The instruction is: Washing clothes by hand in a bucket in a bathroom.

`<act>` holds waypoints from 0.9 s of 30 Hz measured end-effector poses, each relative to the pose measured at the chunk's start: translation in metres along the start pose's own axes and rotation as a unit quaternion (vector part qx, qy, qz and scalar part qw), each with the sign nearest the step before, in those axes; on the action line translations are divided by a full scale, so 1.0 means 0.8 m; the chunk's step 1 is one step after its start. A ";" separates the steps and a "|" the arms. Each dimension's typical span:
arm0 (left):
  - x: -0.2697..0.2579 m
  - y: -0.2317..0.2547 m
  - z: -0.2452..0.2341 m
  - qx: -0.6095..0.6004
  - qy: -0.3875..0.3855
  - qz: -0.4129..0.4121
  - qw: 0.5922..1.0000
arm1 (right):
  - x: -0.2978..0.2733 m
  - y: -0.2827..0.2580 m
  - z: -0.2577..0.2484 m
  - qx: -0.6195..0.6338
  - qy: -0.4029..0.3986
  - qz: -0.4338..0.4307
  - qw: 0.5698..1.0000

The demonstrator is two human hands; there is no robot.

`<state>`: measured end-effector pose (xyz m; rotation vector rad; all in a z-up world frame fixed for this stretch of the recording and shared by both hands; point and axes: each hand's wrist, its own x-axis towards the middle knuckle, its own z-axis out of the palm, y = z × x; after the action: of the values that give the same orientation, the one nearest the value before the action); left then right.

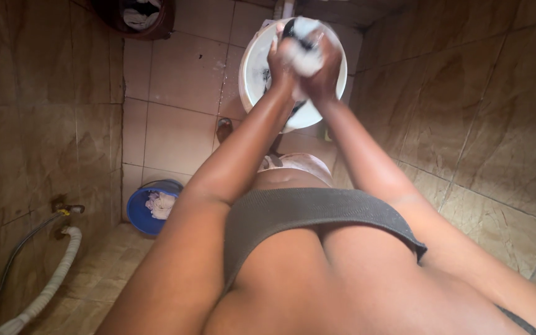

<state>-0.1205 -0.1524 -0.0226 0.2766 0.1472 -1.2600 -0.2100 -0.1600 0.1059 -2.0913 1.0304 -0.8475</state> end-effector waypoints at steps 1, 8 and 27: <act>-0.029 0.011 0.060 0.152 0.105 -0.004 0.983 | 0.002 0.044 0.013 -0.058 0.094 -0.067 0.992; -0.059 0.005 0.085 0.373 0.152 0.061 0.913 | 0.022 0.006 -0.010 0.205 0.067 0.019 0.976; -0.054 -0.020 0.038 0.273 0.197 -0.071 0.939 | -0.058 0.089 0.003 0.250 0.093 0.261 0.928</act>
<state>-0.1500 -0.1259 0.0158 1.0177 0.1587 -1.3614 -0.2603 -0.1546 0.0370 -1.2471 1.2363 -0.9182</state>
